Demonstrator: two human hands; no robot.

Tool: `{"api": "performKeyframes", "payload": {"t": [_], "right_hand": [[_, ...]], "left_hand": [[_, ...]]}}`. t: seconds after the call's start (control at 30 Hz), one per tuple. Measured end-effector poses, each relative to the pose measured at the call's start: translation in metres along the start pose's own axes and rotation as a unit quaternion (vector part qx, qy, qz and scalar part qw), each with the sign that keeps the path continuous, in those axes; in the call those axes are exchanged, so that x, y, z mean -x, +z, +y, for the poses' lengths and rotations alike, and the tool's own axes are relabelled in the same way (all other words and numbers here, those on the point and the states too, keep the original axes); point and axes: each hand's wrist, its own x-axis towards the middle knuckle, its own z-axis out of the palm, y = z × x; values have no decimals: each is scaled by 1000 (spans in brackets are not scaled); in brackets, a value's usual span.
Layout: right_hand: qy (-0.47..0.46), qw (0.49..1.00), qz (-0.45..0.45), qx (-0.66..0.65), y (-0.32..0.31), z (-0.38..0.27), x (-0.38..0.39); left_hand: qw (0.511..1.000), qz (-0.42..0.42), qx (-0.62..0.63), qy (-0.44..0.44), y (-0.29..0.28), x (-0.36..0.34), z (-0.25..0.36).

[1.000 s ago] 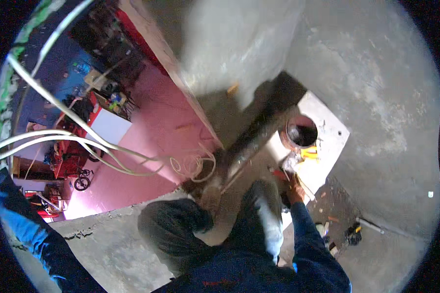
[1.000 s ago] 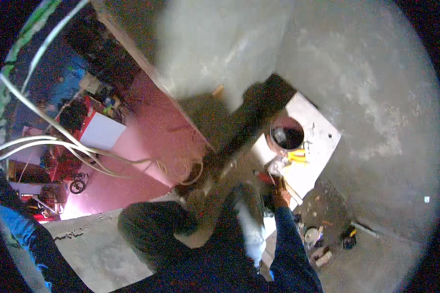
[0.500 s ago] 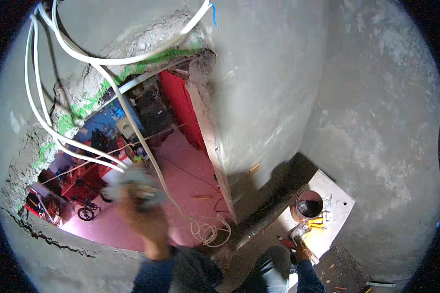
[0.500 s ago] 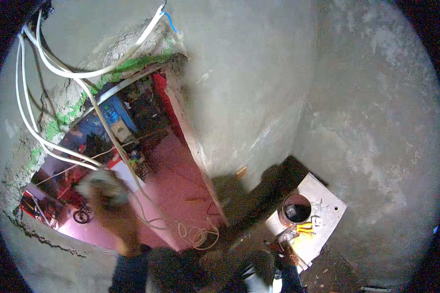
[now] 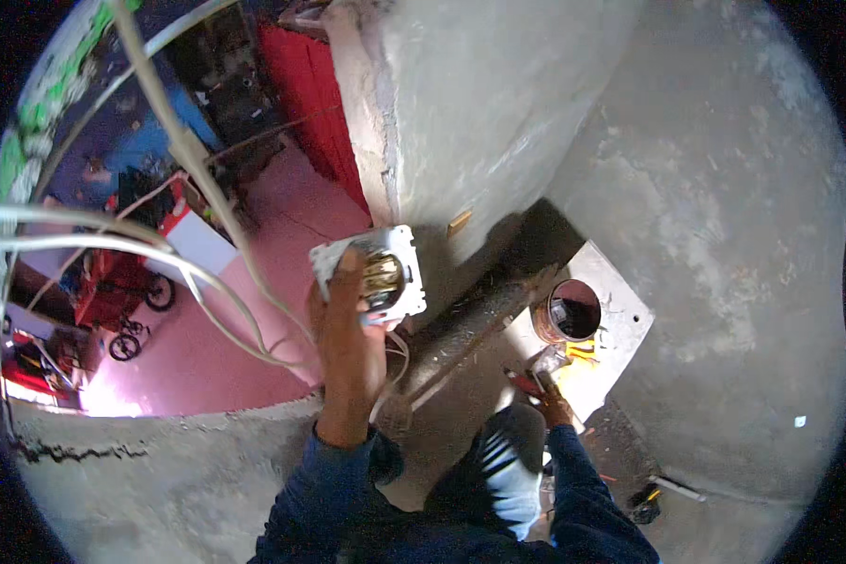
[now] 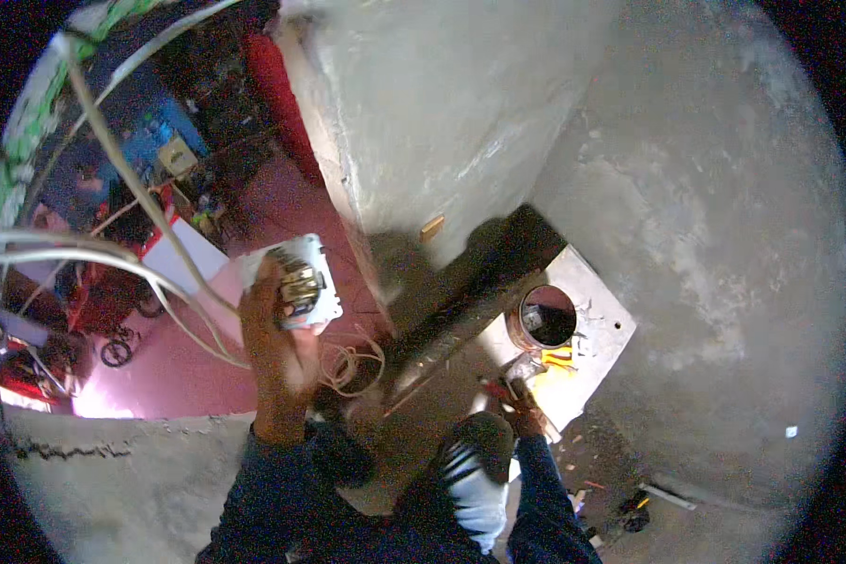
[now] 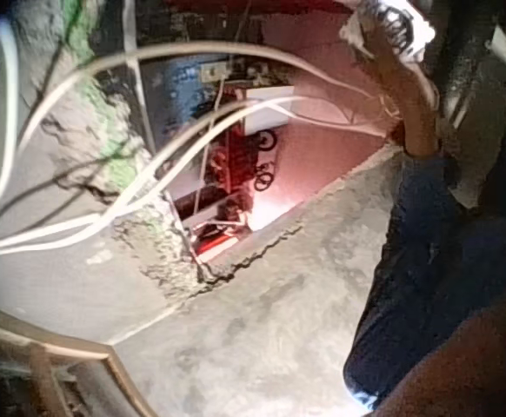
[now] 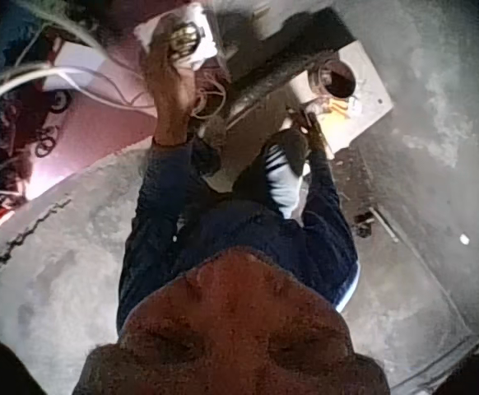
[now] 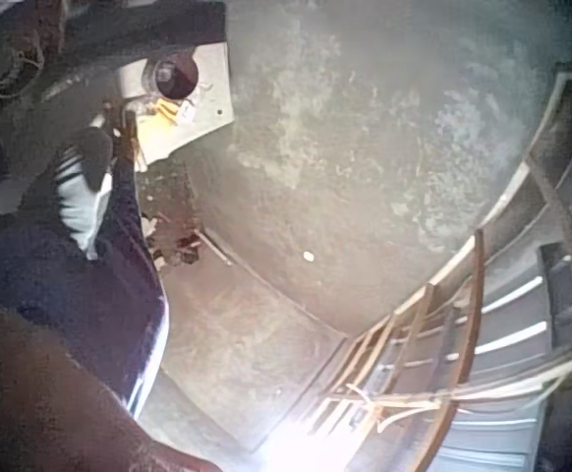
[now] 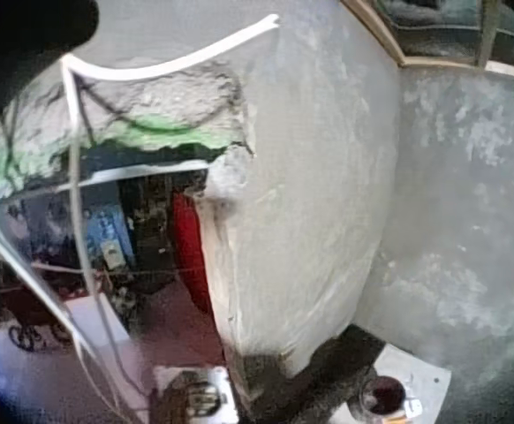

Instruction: The recorder is installing or repairing an electrical outlet and wiring in a wall under renovation.

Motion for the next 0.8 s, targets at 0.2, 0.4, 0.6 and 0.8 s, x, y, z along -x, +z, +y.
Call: {"api": "performKeyframes", "payload": {"t": [0.2,0.4,0.6,0.8], "right_hand": [[-4,987,121,104,50,74,-30],[-58,970,233,42,-2,47,20],[-11,882,152,-445,-194,-114,59],[-101,905,62,-408,-312,-248,113]], "left_hand": [[898,-67,373,-222,29,0,15],[855,-140,412,-280,45,11,14],[865,-156,374,-296,71,7,6],[869,-168,386,-258,75,-3,-8]]}}
